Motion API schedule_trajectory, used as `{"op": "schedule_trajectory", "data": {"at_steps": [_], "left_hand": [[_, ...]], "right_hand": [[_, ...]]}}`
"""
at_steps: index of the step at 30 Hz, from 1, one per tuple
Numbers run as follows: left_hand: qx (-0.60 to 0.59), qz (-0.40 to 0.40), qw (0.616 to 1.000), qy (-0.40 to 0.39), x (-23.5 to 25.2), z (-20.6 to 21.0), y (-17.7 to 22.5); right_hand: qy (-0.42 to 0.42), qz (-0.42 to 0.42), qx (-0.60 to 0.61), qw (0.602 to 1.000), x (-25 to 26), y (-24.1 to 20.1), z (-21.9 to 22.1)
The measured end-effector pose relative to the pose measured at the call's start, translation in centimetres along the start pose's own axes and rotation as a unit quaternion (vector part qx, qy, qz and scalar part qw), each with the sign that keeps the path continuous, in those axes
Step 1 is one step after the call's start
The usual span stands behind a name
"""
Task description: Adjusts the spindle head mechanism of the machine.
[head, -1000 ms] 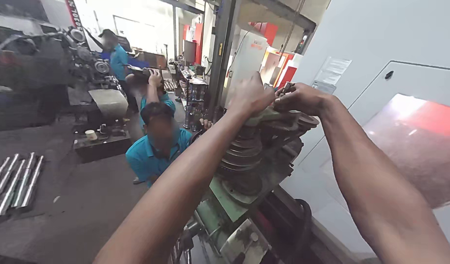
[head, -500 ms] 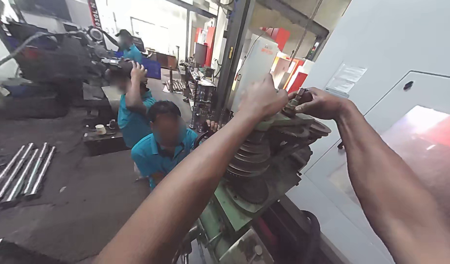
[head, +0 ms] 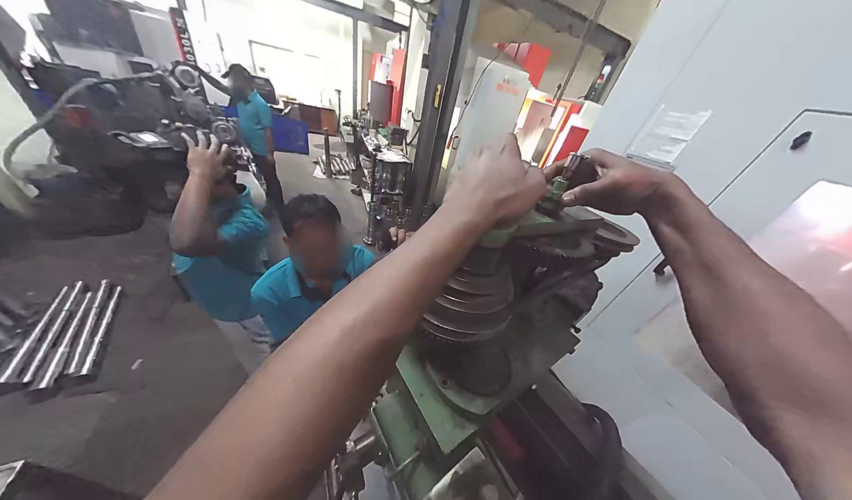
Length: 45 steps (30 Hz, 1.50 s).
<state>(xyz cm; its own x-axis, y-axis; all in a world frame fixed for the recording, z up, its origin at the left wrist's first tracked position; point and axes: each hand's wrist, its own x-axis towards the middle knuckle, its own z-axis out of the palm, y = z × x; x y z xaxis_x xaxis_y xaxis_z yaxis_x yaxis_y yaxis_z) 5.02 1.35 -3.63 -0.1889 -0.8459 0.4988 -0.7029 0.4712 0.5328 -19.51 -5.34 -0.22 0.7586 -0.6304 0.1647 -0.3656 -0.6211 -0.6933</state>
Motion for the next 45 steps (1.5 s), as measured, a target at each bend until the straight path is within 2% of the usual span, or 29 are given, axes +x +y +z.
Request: {"op": "schedule_trajectory", "data": {"at_steps": [9,14,25,27,30,33,36,38,42,45], "left_hand": [[-0.013,0.039,0.999,-0.016,0.3,0.3,0.0],[-0.046,0.011,0.999,-0.006,-0.2,-0.2,0.0],[-0.049,-0.021,0.999,0.003,-0.7,-0.6,0.5],[-0.046,-0.018,0.999,0.004,-0.6,-0.5,0.4],[-0.048,-0.024,0.998,0.015,-0.3,-0.2,0.2],[-0.048,-0.03,0.998,0.015,-0.5,-0.2,0.4],[-0.045,-0.033,0.998,0.015,-0.5,-0.4,0.3],[-0.045,-0.034,0.998,0.016,-0.5,-0.5,0.3],[-0.047,-0.035,0.998,0.017,-0.5,-0.4,0.2],[-0.057,-0.031,0.998,0.019,-0.5,-0.4,0.2]], "right_hand": [[0.016,0.003,0.003,1.0,-0.1,-0.1,0.1],[-0.008,-0.002,0.071,0.997,0.1,-0.1,0.3],[-0.046,0.017,0.117,0.992,-0.2,-0.2,0.5],[0.015,0.061,0.062,0.996,-0.7,-1.2,1.5],[0.142,0.122,-0.076,0.979,-0.2,-2.4,3.4],[0.213,0.11,-0.105,0.965,-0.1,-2.0,4.4],[0.199,0.036,-0.031,0.979,-0.7,-0.8,4.4],[0.178,0.023,-0.001,0.984,-1.2,-0.8,4.4],[0.178,0.053,-0.003,0.983,-1.1,-0.9,3.9],[0.239,0.135,-0.132,0.952,-0.6,-2.6,4.4]]}}
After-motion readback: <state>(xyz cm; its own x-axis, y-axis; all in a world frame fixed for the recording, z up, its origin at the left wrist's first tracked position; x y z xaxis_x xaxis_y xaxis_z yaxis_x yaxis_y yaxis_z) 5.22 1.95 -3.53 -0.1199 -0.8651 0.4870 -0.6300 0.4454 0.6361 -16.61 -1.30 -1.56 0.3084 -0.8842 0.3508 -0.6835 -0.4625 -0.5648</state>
